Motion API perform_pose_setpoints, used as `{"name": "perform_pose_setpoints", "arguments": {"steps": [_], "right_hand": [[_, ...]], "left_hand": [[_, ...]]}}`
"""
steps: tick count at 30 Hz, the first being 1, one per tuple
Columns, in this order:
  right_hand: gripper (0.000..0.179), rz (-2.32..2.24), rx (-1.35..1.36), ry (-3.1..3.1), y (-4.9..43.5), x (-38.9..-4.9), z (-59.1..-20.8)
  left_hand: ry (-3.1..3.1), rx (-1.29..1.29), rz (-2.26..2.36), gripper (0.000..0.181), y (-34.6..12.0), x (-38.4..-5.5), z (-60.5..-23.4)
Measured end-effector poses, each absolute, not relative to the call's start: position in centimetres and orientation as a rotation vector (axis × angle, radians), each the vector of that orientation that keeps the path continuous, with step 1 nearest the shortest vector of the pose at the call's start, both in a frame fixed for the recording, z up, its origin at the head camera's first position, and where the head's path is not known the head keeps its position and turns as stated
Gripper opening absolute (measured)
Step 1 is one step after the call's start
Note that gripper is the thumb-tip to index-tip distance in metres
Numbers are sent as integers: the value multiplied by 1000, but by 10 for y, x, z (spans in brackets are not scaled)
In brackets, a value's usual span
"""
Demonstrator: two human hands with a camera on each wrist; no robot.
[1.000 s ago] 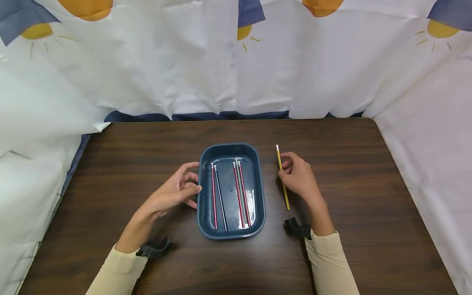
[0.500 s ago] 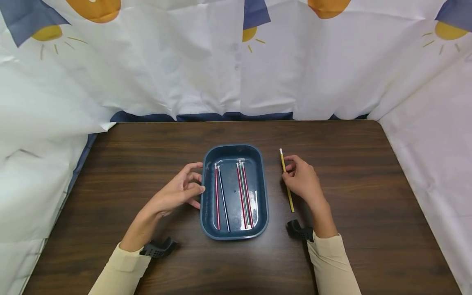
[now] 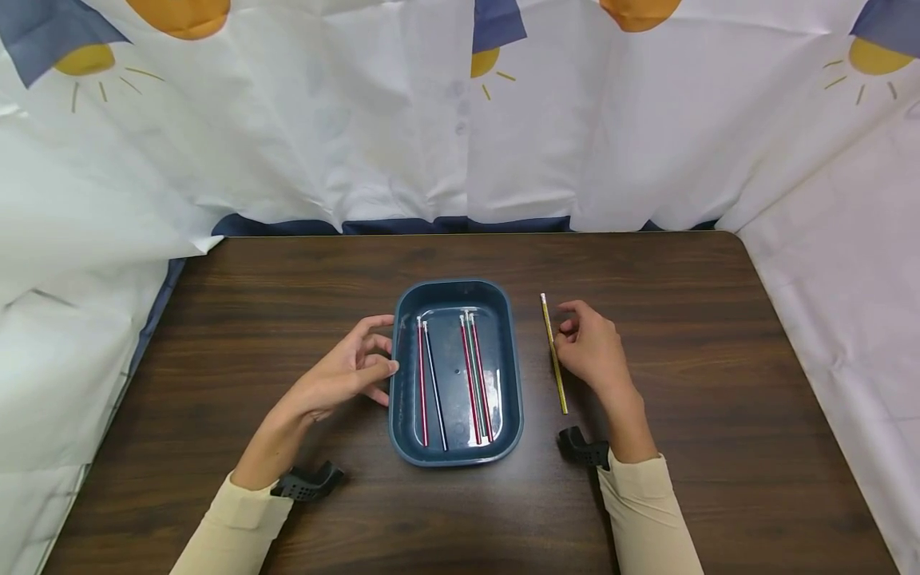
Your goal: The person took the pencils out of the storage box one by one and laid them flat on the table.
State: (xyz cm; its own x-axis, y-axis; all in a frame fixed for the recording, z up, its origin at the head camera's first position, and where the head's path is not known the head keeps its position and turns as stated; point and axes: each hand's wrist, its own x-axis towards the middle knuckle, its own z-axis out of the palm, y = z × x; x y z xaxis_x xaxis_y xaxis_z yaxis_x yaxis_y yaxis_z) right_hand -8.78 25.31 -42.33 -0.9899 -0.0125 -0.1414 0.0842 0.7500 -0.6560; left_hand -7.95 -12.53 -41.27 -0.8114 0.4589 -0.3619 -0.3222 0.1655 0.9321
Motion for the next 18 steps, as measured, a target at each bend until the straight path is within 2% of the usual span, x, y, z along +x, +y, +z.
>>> {"name": "perform_pose_setpoints", "arguments": {"steps": [18], "right_hand": [[43, -1092, 55, 2828, 252, -86, -416]], "left_hand": [[1867, 123, 1706, 78, -125, -78, -410]]}}
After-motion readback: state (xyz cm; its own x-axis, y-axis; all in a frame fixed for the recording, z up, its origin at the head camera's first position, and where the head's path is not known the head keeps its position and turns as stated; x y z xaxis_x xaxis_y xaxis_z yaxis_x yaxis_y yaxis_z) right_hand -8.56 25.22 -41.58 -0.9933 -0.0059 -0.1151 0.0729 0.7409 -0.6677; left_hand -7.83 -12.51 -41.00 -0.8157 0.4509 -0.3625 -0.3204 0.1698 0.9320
